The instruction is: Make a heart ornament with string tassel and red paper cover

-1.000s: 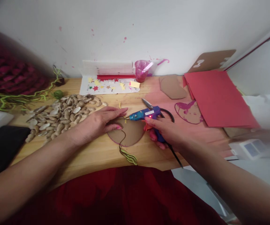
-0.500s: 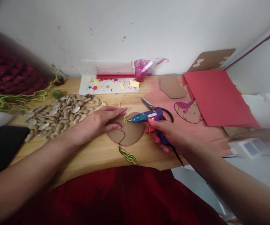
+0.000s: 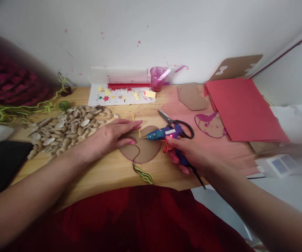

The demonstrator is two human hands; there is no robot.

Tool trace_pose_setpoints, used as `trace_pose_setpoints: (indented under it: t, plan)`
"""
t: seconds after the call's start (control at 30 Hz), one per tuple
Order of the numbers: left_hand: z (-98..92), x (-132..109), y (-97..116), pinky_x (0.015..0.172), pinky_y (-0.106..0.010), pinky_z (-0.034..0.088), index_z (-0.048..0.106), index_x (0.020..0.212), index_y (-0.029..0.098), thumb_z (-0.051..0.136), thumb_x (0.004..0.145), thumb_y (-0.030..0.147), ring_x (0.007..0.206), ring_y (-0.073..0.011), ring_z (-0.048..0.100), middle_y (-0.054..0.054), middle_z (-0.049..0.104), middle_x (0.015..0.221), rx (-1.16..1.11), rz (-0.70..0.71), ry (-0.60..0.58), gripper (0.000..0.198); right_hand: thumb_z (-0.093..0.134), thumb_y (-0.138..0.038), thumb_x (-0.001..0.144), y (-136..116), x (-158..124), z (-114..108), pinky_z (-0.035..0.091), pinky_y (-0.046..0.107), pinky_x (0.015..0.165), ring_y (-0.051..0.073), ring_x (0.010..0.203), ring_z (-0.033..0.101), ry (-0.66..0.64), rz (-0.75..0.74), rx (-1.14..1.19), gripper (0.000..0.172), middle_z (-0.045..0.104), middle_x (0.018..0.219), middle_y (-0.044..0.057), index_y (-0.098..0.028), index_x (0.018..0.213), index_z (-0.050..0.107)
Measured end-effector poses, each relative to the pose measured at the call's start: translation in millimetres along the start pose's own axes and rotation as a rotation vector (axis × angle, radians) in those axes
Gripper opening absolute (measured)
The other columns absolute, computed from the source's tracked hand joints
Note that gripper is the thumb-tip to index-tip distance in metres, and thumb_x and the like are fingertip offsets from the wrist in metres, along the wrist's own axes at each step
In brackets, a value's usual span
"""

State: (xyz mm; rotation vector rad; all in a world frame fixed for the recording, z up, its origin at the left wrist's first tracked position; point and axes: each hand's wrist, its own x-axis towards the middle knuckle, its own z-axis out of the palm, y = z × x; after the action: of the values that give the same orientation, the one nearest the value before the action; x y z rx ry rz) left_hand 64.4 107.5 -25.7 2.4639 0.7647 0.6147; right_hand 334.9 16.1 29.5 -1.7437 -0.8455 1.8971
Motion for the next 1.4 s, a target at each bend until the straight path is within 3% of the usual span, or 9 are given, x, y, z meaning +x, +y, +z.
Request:
trace_pose_setpoints:
  t: [0.77, 0.97, 1.23, 1.4]
  plan:
    - [-0.7, 1, 0, 0.104, -0.04, 0.052, 0.052, 0.146, 0.021, 0.065, 0.094, 0.033, 0.118, -0.0237, 0.064, -0.014, 0.064, 0.129, 0.012, 0.005, -0.008, 0.055, 0.054, -0.053, 0.091, -5, 3, 4, 0.023, 0.016, 0.025, 0.006, 0.025, 0.036, 0.069, 0.008, 0.003, 0.035, 0.052, 0.047, -0.005, -0.021, 0.077, 0.052]
    - [-0.8, 1, 0, 0.104, -0.04, 0.052, 0.051, 0.146, 0.021, 0.066, 0.094, 0.033, 0.117, -0.0236, 0.064, -0.014, 0.063, 0.129, -0.012, 0.004, -0.009, 0.056, 0.056, -0.056, 0.09, 0, -2, 1, 0.023, 0.015, 0.024, 0.006, 0.025, 0.036, 0.018, 0.023, -0.024, 0.036, 0.053, 0.049, -0.005, -0.021, 0.083, 0.056]
    - [1.0, 1, -2, 0.103, -0.041, 0.053, 0.05, 0.147, 0.023, 0.066, 0.094, 0.032, 0.117, -0.0236, 0.064, -0.013, 0.064, 0.129, -0.012, 0.014, -0.005, 0.057, 0.06, -0.052, 0.09, -13, 8, 6, 0.02, 0.016, 0.024, 0.007, 0.025, 0.037, 0.053, -0.103, -0.006, 0.033, 0.052, 0.048, -0.005, -0.021, 0.08, 0.054]
    - [0.4, 0, -2, 0.104, -0.041, 0.053, 0.05, 0.147, 0.023, 0.066, 0.094, 0.032, 0.119, -0.0235, 0.063, -0.013, 0.063, 0.13, -0.009, 0.012, -0.01, 0.057, 0.056, -0.049, 0.092, -11, 8, 8, 0.021, 0.016, 0.025, 0.006, 0.026, 0.037, 0.054, -0.037, -0.001, 0.033, 0.052, 0.048, -0.004, -0.02, 0.076, 0.052]
